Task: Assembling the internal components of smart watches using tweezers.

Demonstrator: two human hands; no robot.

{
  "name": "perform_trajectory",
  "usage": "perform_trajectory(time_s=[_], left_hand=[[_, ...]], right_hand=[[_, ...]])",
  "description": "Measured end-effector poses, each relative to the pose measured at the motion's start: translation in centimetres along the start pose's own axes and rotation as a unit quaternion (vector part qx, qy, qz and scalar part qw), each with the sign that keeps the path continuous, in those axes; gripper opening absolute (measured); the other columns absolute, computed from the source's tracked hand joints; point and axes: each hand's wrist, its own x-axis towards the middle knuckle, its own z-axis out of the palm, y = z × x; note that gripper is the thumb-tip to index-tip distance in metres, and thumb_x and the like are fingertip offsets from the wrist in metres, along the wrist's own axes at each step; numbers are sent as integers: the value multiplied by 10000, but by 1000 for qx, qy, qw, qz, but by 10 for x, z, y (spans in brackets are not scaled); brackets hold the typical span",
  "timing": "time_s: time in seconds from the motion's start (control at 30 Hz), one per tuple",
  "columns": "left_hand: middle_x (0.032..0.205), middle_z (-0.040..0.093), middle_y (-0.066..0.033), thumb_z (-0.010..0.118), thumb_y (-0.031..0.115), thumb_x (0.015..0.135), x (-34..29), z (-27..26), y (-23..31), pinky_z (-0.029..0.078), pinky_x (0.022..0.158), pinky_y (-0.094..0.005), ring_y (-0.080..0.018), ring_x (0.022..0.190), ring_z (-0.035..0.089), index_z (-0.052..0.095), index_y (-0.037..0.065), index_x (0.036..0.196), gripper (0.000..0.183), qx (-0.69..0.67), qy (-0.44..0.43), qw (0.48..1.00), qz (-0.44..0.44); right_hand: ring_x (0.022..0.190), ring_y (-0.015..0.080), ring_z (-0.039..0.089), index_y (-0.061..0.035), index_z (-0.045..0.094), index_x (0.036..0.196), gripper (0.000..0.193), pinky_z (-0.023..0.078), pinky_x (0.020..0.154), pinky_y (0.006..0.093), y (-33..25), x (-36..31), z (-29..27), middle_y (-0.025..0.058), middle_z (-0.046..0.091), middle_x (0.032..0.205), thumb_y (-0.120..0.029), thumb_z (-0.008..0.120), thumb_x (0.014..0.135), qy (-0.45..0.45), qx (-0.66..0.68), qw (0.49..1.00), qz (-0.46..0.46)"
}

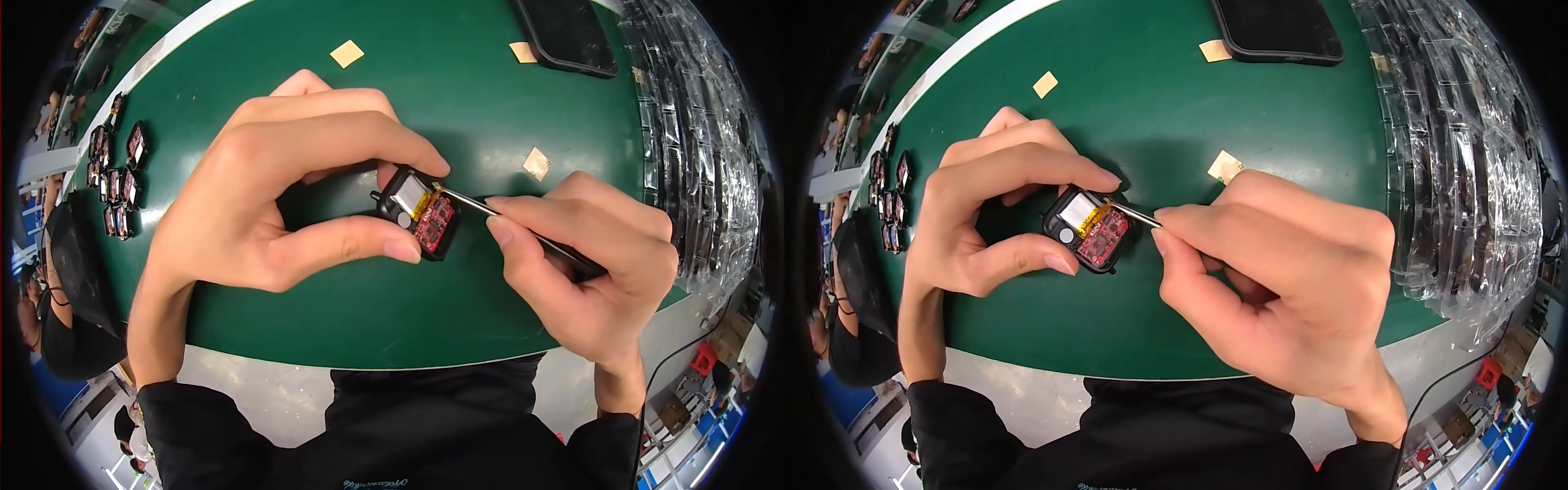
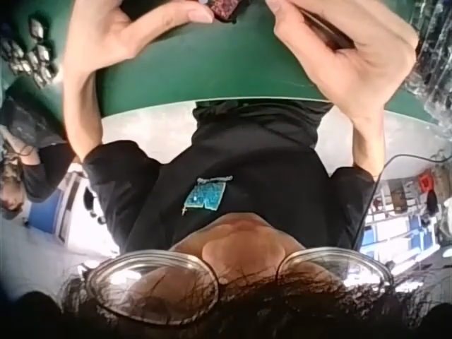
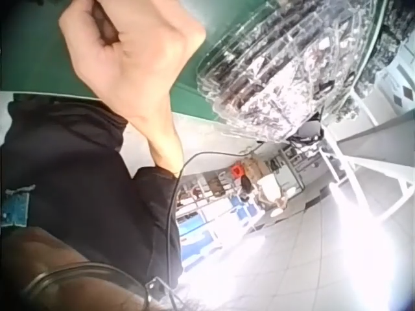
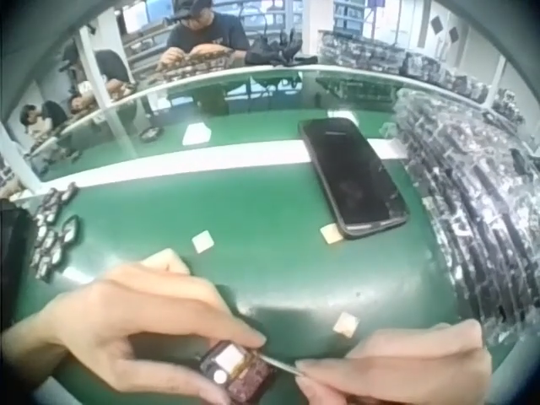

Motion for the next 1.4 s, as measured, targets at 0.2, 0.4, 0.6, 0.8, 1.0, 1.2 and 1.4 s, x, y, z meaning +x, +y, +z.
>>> perform_trajectory(time_s=[0.2,0.4,0.6,0.8,1.0,1.2,1.4], left_hand=[[960,765,-47,930,552,750,0,1,-1,338,723,-313,-133,729,553,835,16,1166,685,-1,1,1000,5],[955,768,-49,939,526,749,2,0,3,350,751,-328,-145,754,602,830,7,1139,658,-20,-3,1000,3],[948,785,-59,948,482,747,4,2,2,385,807,-340,-182,803,671,822,12,1093,597,-21,-2,999,31],[951,788,-53,951,450,754,2,0,1,388,819,-341,-178,772,643,820,20,1095,564,-18,-15,999,25],[949,783,-45,956,462,737,1,1,1,386,822,-344,-173,767,634,819,24,1097,583,-26,-12,999,17],[950,787,-50,956,452,723,3,3,-1,389,827,-344,-179,772,640,820,22,1097,585,-33,-2,999,28],[971,799,-59,945,439,740,2,-1,4,395,833,-350,-190,793,661,824,20,1106,569,-8,-21,1000,13]], right_hand=[[545,73,521,29,853,970,179,341,508,244,-1,0,-2,43,688,707,70,846,795,-8,-4,1000,-2],[548,71,518,27,855,970,177,336,511,240,1,0,-1,41,690,711,69,842,799,-10,4,1000,-16],[558,71,525,24,857,978,180,341,517,238,-2,0,-1,41,696,720,67,843,804,-13,7,1000,0],[563,74,532,22,853,977,176,348,522,238,-3,1,-1,40,697,719,66,837,808,-15,-4,1000,12],[572,80,547,19,852,974,185,357,528,240,-1,-1,3,39,692,712,77,825,800,2,31,999,25],[569,78,542,20,853,976,186,354,526,240,0,0,1,35,683,705,79,823,802,-9,25,1000,13],[561,76,539,12,857,975,174,349,518,240,-1,0,1,33,684,705,64,835,811,-7,10,1000,7]])
